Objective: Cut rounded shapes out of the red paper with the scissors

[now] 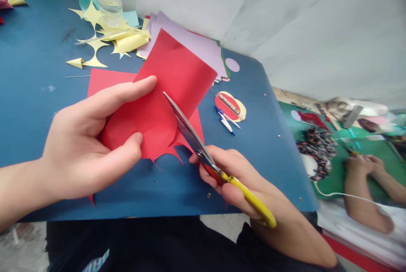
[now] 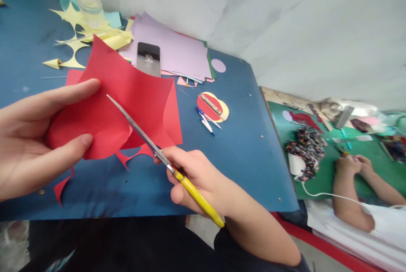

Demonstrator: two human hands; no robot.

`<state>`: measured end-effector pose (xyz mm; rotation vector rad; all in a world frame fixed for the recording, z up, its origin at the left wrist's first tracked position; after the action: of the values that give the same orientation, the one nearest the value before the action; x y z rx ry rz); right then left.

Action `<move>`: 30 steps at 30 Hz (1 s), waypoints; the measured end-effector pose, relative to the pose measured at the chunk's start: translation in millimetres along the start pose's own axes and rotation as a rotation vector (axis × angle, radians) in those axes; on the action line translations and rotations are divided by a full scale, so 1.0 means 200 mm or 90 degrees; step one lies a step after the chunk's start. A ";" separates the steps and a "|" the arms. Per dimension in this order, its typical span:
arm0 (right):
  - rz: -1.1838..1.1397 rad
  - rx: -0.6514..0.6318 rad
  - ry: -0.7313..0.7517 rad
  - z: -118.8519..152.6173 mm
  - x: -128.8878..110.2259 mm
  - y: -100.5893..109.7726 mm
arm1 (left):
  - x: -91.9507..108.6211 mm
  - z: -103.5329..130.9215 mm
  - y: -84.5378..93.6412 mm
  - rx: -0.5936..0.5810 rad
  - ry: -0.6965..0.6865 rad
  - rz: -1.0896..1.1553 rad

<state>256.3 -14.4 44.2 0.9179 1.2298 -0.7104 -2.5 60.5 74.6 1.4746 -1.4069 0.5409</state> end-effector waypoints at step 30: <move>0.034 0.021 0.041 -0.01 -0.01 0.02 | -0.01 -0.05 -0.03 0.000 -0.013 0.033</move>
<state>258.3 -10.5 45.9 1.0037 1.2483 -0.6657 5.1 68.8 75.1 1.4505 -1.4643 0.5603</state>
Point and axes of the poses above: each hand's wrist, its own z-axis away from the middle knuckle, its own y-axis out of the back of the hand, x = y × z, the point moved 6 cm from there along -z, towards the middle knuckle, and after that the axes turned 4 degrees about -z, right-handed, at the moved point
